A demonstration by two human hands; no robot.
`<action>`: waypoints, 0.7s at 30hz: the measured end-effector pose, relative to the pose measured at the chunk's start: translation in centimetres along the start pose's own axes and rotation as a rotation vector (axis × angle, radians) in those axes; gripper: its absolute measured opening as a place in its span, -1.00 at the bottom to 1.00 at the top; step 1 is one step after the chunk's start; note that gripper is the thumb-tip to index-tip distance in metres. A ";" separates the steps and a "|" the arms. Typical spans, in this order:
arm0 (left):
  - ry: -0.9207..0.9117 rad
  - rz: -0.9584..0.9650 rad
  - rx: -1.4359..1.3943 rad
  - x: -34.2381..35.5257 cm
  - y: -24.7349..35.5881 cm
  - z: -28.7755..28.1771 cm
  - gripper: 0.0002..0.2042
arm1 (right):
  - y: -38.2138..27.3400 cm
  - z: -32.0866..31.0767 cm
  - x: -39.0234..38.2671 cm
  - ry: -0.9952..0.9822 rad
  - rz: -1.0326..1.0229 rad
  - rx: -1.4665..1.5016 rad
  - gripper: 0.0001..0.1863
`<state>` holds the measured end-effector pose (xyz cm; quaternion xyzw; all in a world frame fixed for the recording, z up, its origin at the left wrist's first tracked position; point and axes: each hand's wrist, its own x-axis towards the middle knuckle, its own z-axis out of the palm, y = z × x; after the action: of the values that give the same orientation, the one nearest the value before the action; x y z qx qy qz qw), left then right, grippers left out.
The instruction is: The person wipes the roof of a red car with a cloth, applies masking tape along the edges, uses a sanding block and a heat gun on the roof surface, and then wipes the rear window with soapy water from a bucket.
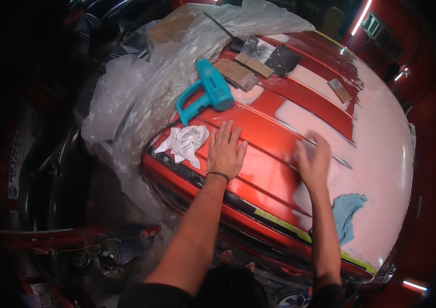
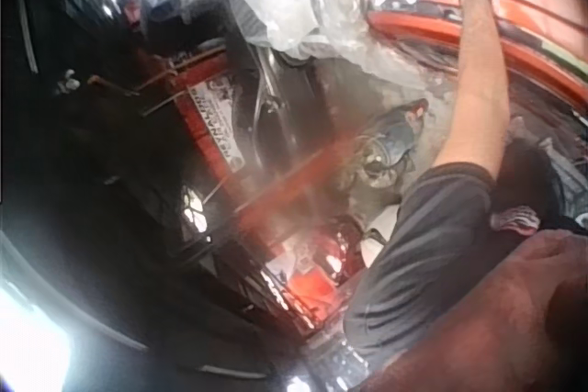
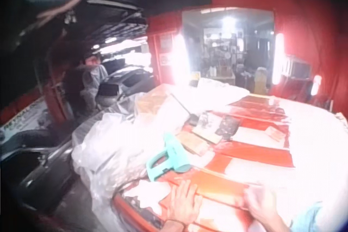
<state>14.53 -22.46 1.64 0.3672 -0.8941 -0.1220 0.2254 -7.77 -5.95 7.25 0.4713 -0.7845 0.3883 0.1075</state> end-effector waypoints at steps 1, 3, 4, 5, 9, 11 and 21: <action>-0.008 -0.006 -0.003 0.2 -0.1 -0.3 -0.47 | -1.9 2.6 3.6 -0.068 -0.059 0.007 -0.47; -0.031 -0.007 -0.028 0.7 0.5 -0.2 -0.48 | -2.9 8.0 9.7 -0.159 -0.137 -0.031 -0.39; -0.041 -0.005 -0.039 1.0 0.7 0.1 -0.48 | -2.9 10.4 12.1 -0.205 -0.164 -0.065 -0.33; -0.050 -0.009 -0.040 1.0 0.7 0.0 -0.49 | -3.7 12.4 14.4 -0.309 -0.105 -0.091 -0.26; -0.078 -0.023 -0.033 1.3 0.3 -0.8 -0.50 | -6.3 18.3 19.6 -0.591 0.008 -0.212 -0.09; -0.092 -0.025 -0.037 1.4 0.4 -0.9 -0.50 | -6.4 19.2 20.1 -0.585 -0.001 -0.242 -0.15; -0.124 -0.015 -0.004 1.9 0.6 -1.0 -0.47 | -5.8 21.0 20.4 -0.493 0.081 -0.247 -0.25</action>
<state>13.49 -23.43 3.30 0.3652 -0.9034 -0.1478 0.1694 -9.70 -35.77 6.96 0.5030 -0.8467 0.1673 -0.0457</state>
